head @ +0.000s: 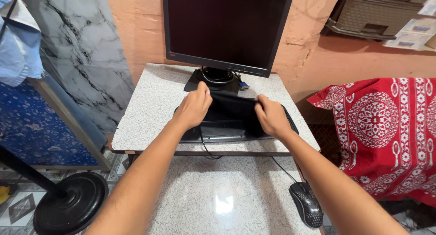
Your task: The person wipes the underside of a black keyboard with a black cloth, then flips it over and wipes the top surface. They then wipe a black computer mouse with the same cloth. The task is performed on a desk in front of a monitor.
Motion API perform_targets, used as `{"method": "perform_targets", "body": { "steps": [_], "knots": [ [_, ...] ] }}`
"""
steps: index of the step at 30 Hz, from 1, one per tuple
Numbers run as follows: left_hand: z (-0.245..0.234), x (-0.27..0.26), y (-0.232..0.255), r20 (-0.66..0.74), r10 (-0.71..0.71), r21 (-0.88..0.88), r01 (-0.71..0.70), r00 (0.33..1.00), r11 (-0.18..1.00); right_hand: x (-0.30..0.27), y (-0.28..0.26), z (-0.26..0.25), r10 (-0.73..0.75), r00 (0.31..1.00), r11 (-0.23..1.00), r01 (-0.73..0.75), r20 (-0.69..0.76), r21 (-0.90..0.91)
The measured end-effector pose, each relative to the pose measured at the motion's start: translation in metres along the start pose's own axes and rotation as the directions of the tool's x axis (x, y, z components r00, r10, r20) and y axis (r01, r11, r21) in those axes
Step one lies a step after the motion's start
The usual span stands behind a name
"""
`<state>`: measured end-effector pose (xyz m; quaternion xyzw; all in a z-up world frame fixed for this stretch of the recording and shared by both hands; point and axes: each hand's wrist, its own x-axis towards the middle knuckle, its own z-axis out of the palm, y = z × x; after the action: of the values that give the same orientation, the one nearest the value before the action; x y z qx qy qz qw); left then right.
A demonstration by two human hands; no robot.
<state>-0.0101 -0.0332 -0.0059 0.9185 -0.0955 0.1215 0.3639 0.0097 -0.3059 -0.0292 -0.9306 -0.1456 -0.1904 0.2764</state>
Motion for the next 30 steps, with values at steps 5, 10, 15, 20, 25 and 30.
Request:
{"method": "perform_targets", "body": {
  "steps": [5, 10, 15, 20, 25, 30],
  "knots": [
    [-0.009, 0.013, 0.038, -0.273, -0.072, -0.005, 0.073, 0.959, 0.997, 0.032, -0.008, -0.009, 0.252, 0.968, 0.967, -0.252, -0.011, 0.027],
    [0.012, 0.023, 0.077, -0.293, -0.002, 0.004, 0.004, 0.956, 1.000, 0.052, -0.020, -0.004, 0.537, 0.764, 0.552, -0.639, 0.357, 0.536],
    [0.016, 0.022, 0.099, 0.136, 0.361, -0.166, -0.338, 0.923, 0.926, 0.047, -0.047, -0.025, 0.266, 0.774, 0.303, -0.633, 0.575, 0.712],
    [-0.005, 0.019, 0.086, -0.150, 0.197, -0.479, -0.246, 0.969, 0.842, 0.041, -0.039, -0.057, 0.226, 0.890, 0.586, -0.449, 0.396, 0.675],
    [-0.023, 0.027, 0.074, 0.092, 0.228, -0.446, -0.164, 0.969, 0.880, 0.054, -0.031, -0.077, -0.324, 0.867, 0.819, 0.056, 0.379, 0.571],
    [-0.031, 0.019, 0.088, 0.215, 0.074, -0.128, -0.048, 0.974, 0.991, 0.047, -0.048, -0.082, -0.297, 0.954, 0.945, 0.286, 0.049, 0.158]
  ]
}}
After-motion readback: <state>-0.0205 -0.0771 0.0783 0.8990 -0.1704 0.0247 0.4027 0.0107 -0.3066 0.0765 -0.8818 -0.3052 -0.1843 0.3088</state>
